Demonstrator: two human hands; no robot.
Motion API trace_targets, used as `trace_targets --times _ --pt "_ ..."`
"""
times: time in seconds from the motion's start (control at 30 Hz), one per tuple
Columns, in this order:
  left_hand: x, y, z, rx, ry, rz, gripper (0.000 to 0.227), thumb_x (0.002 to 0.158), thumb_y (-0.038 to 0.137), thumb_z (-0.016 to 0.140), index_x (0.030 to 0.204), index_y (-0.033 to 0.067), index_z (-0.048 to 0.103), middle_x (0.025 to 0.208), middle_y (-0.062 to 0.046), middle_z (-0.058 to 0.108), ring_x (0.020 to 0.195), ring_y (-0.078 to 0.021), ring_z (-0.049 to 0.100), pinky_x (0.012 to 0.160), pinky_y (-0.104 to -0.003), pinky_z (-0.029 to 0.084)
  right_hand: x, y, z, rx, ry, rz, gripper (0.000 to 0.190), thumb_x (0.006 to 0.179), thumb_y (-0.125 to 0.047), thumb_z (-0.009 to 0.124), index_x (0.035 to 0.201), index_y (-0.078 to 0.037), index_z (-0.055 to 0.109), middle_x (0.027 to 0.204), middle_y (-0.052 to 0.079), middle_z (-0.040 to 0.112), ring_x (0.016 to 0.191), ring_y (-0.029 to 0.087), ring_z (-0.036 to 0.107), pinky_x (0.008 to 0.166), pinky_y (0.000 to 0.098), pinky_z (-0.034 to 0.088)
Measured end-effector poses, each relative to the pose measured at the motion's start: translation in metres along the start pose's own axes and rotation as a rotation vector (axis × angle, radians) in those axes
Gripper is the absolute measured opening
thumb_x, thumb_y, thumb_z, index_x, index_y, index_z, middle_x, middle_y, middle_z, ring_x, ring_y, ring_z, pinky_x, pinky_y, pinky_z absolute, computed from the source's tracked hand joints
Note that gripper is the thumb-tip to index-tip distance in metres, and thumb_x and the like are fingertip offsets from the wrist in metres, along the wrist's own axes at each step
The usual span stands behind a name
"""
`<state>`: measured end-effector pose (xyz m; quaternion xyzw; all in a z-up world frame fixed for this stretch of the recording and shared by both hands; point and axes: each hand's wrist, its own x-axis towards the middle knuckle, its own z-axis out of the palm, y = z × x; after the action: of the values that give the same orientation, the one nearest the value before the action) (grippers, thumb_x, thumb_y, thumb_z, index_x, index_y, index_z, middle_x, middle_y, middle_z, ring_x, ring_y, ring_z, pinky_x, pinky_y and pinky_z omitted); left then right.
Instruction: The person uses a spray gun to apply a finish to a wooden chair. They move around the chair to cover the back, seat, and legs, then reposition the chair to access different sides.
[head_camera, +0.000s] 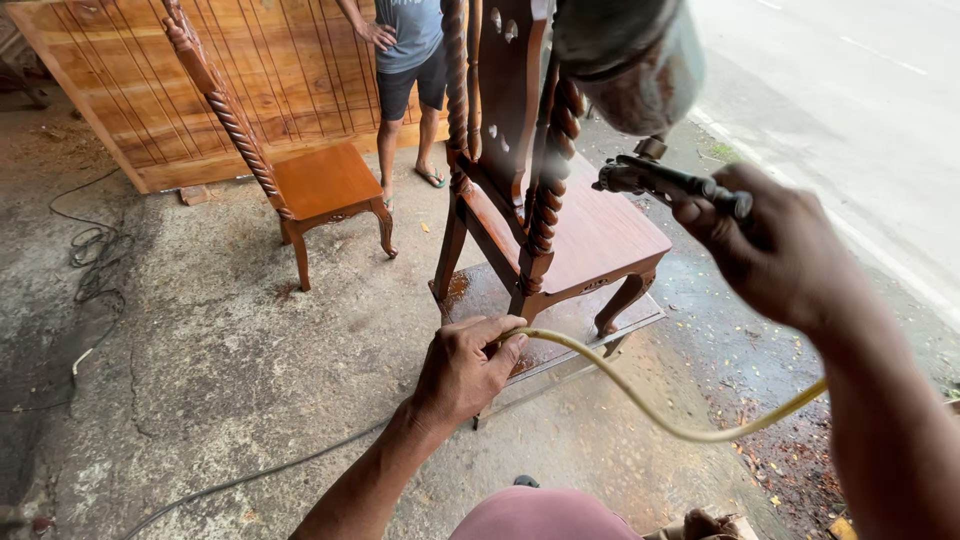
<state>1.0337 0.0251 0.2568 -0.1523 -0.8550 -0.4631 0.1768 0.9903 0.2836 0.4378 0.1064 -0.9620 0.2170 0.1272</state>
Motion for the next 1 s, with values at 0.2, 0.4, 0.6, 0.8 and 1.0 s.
trace_targets --times 0.2,0.4,0.6,0.8,1.0 --pt "-0.008 -0.008 -0.017 0.000 0.058 -0.035 0.022 0.091 0.014 0.073 0.109 0.0028 0.076 0.092 -0.014 0.078 0.079 -0.0238 0.077 0.067 -0.033 0.061 0.020 -0.005 0.055 0.315 0.525 -0.519 0.033 0.118 -0.028 0.052 0.132 0.002 0.057 0.094 0.013 0.065 0.083 0.020 0.061 0.072 0.0385 0.049" --pt "-0.030 -0.020 -0.031 -0.049 0.169 -0.089 0.022 0.091 0.013 0.074 0.109 0.0009 0.076 0.097 -0.017 0.077 0.084 -0.0269 0.078 0.068 -0.035 0.062 0.097 -0.023 0.091 0.191 0.559 -0.368 0.035 0.120 -0.030 0.058 0.112 0.004 0.051 0.078 0.015 0.061 0.069 0.023 0.055 0.061 0.0397 0.042" --pt "-0.048 -0.038 -0.035 -0.100 0.179 -0.057 0.021 0.089 0.010 0.075 0.106 -0.0011 0.075 0.092 -0.016 0.078 0.081 -0.0258 0.078 0.068 -0.034 0.061 0.105 -0.017 0.123 0.074 0.349 -0.115 0.041 0.117 -0.039 0.059 0.103 -0.001 0.047 0.067 0.011 0.056 0.056 0.021 0.050 0.048 0.0406 0.036" --pt "-0.051 -0.050 -0.033 -0.077 0.082 -0.166 0.023 0.089 0.012 0.076 0.109 0.0000 0.074 0.090 -0.015 0.078 0.077 -0.0233 0.078 0.063 -0.034 0.061 0.072 0.002 0.162 0.091 0.186 0.011 0.036 0.114 -0.039 0.053 0.105 -0.004 0.048 0.068 0.008 0.052 0.053 0.022 0.041 0.045 0.0437 0.035" --pt "-0.051 -0.055 -0.034 -0.057 0.081 -0.119 0.026 0.087 0.013 0.077 0.110 0.0000 0.075 0.090 -0.017 0.078 0.078 -0.0244 0.078 0.066 -0.034 0.062 0.045 0.008 0.201 -0.044 0.078 0.039 0.045 0.109 -0.045 0.054 0.102 -0.001 0.049 0.070 0.016 0.058 0.057 0.030 0.055 0.053 0.0478 0.044"
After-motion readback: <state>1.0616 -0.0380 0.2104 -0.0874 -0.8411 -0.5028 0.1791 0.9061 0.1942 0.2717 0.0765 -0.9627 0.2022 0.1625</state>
